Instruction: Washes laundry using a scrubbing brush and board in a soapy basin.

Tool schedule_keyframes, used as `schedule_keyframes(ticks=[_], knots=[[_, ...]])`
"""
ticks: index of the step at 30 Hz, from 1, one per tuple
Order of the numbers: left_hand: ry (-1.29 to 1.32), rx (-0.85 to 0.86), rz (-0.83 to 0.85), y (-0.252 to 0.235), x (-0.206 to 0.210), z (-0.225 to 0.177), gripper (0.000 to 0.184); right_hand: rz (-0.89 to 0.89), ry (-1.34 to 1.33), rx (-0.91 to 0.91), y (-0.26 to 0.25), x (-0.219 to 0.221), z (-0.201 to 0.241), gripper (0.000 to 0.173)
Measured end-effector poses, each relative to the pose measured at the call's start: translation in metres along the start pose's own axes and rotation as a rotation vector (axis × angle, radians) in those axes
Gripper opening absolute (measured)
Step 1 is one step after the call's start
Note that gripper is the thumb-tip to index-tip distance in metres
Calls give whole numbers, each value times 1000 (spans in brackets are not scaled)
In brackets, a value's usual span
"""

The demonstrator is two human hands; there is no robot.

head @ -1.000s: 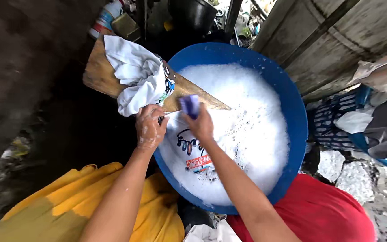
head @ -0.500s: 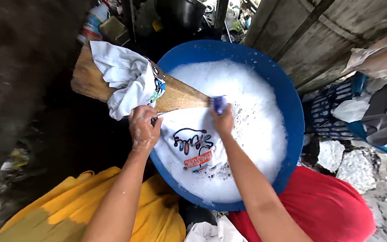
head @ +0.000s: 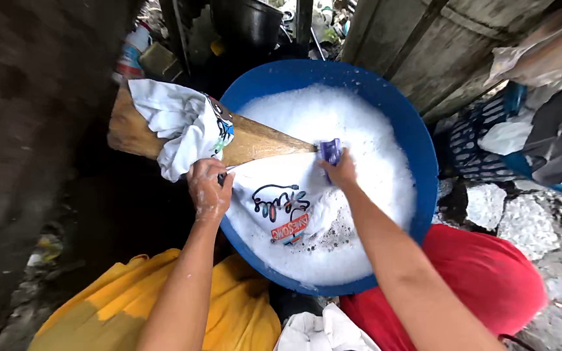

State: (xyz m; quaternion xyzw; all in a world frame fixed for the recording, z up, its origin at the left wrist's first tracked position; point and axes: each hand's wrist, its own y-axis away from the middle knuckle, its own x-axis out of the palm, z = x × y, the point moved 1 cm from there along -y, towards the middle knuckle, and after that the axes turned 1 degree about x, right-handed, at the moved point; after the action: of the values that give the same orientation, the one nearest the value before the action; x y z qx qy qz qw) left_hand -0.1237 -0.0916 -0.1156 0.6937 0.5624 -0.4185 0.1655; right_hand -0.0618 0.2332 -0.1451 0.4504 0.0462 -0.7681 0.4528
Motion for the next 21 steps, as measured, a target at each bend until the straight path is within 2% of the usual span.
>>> schedule_keyframes(ticks=[3,5,7,8,10,11,14,16,18,19,21], knots=[[-2,0,12,-2,0,0,24,248,-56,-106,6,-22,14,67],[0,-3,12,-1,1,1,24,579,-81,-285,45,-11,25,51],[-4,3,11,1,0,1,23,918,128,-418,93,15,25,44],[-7,6,12,1,0,1,23,1029,260,-465,109,32,19,47],[-11,9,9,0,-1,0,23,1088,486,-500,126,55,4,55],[-13,11,7,0,-1,0,23,1051,544,-481,127,64,-5,57],[-17,7,9,1,0,-1,24,791,526,-348,128,86,-37,56],[-5,6,4,1,-1,-3,23,735,502,-216,137,91,-42,59],[-5,-1,12,1,-4,-3,24,916,595,-202,145,78,-19,53],[-4,-3,27,1,-4,-3,25,1024,624,-267,143,71,-5,49],[2,3,27,0,-2,-1,26,1117,447,-432,132,60,10,43]])
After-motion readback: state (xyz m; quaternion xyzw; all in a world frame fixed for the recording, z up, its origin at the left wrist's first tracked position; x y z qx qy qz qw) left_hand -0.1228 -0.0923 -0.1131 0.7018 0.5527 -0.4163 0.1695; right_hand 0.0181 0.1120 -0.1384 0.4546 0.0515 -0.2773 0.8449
